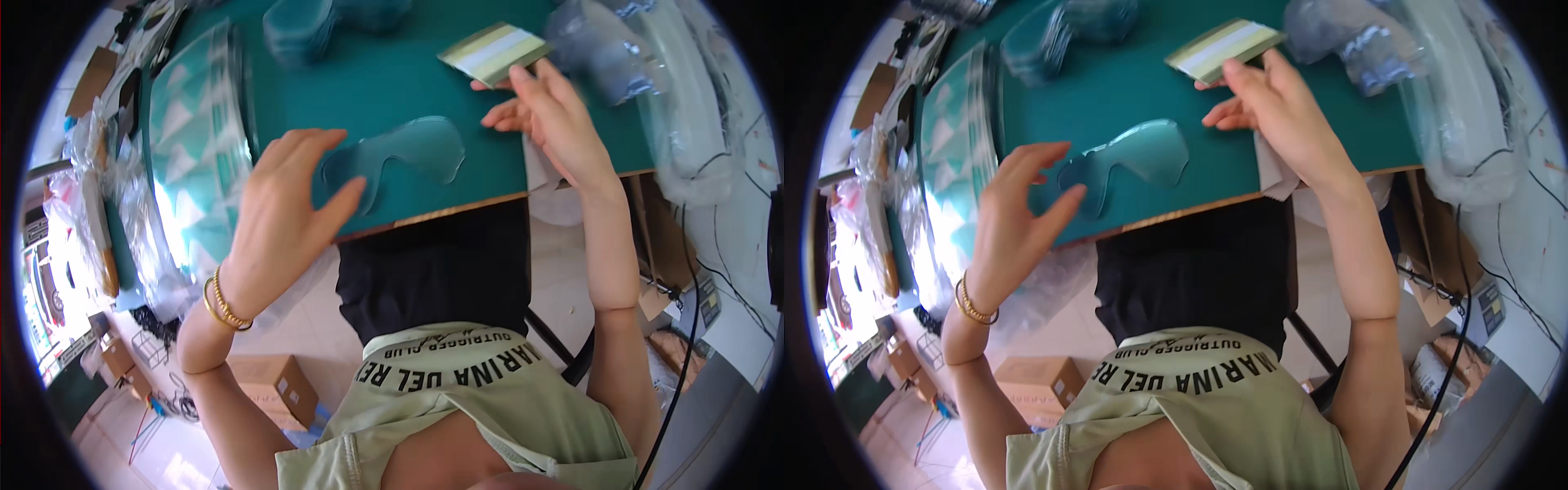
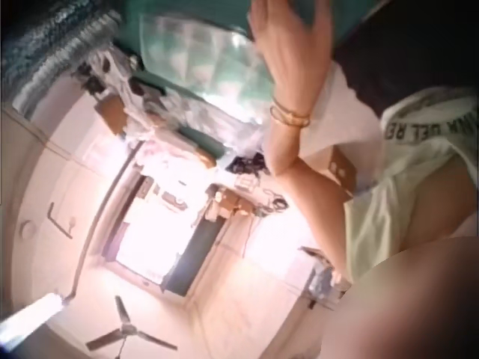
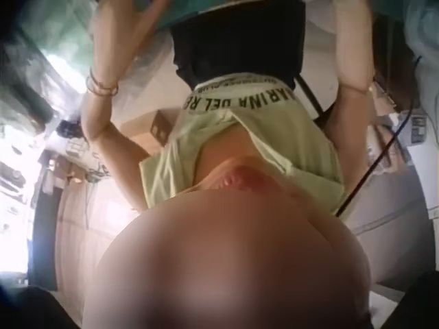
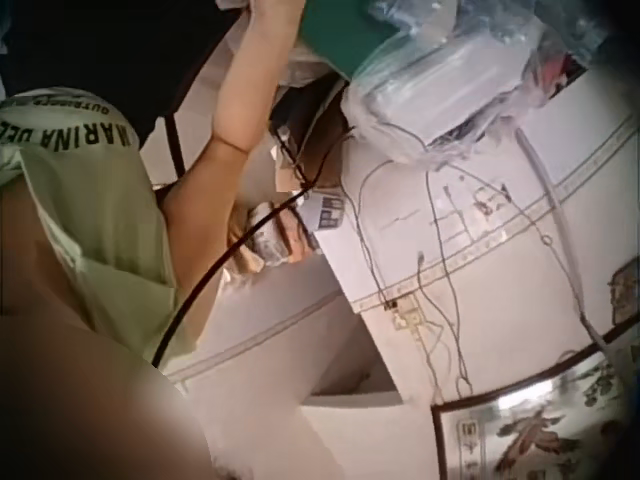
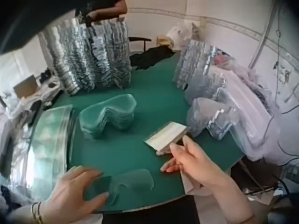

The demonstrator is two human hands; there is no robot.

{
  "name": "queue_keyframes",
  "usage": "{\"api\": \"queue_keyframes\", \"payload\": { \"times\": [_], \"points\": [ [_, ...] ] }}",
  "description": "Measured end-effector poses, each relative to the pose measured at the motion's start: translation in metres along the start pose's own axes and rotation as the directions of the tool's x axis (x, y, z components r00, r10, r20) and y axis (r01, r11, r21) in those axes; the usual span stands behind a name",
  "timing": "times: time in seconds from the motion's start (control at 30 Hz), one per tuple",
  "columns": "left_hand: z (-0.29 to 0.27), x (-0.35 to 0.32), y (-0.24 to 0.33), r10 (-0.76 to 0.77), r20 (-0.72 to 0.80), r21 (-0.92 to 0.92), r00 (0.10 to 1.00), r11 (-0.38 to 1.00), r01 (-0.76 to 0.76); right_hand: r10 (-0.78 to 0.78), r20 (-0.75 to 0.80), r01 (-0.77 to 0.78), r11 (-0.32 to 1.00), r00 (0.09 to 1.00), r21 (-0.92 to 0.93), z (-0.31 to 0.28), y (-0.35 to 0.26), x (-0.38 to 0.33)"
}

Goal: Cleaning plastic safety visors with a wipe and inspecting them before stacking.

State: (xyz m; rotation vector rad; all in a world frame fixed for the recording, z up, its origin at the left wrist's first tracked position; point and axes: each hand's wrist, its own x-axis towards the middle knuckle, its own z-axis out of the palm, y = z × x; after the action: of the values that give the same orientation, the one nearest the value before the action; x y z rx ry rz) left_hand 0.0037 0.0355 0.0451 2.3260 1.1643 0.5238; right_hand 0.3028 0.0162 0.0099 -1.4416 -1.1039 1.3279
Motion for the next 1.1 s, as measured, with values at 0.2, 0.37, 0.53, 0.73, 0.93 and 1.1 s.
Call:
{"api": "queue_keyframes", "payload": {
  "times": [0.2, 0.37, 0.53, 0.73, 0.93, 1.1],
  "points": [
    [0.027, 0.025, -0.005, 0.125, 0.056, 0.140, 0.991, 0.981, -0.132, -0.192, -0.213, 0.003, 0.750, 0.958, -0.661, -0.050, -0.065, -0.018],
    [0.011, 0.049, 0.004, 0.207, 0.079, 0.127, 0.975, 0.968, -0.215, -0.527, -0.090, 0.101, 0.322, 0.845, -0.941, -0.143, -0.082, 0.011],
    [-0.031, 0.108, -0.011, 0.302, -0.231, 0.277, 0.925, 0.932, -0.235, -0.439, -0.093, 0.024, 0.254, 0.894, -0.967, -0.150, -0.090, 0.022],
    [-0.035, 0.159, -0.043, 0.214, -0.222, 0.314, 0.951, 0.939, -0.138, -0.568, 0.011, 0.184, 0.248, 0.823, -0.951, -0.096, -0.100, -0.017],
    [-0.038, 0.104, -0.001, 0.379, -0.309, 0.418, 0.872, 0.878, -0.234, -0.424, 0.381, 0.518, 0.276, 0.822, -0.810, 0.046, -0.034, -0.010],
    [-0.029, 0.026, 0.014, 0.181, -0.288, 0.188, 0.940, 0.974, -0.129, -0.497, 0.104, 0.449, 0.648, 0.861, -0.615, 0.053, -0.009, -0.017]
  ]
}}
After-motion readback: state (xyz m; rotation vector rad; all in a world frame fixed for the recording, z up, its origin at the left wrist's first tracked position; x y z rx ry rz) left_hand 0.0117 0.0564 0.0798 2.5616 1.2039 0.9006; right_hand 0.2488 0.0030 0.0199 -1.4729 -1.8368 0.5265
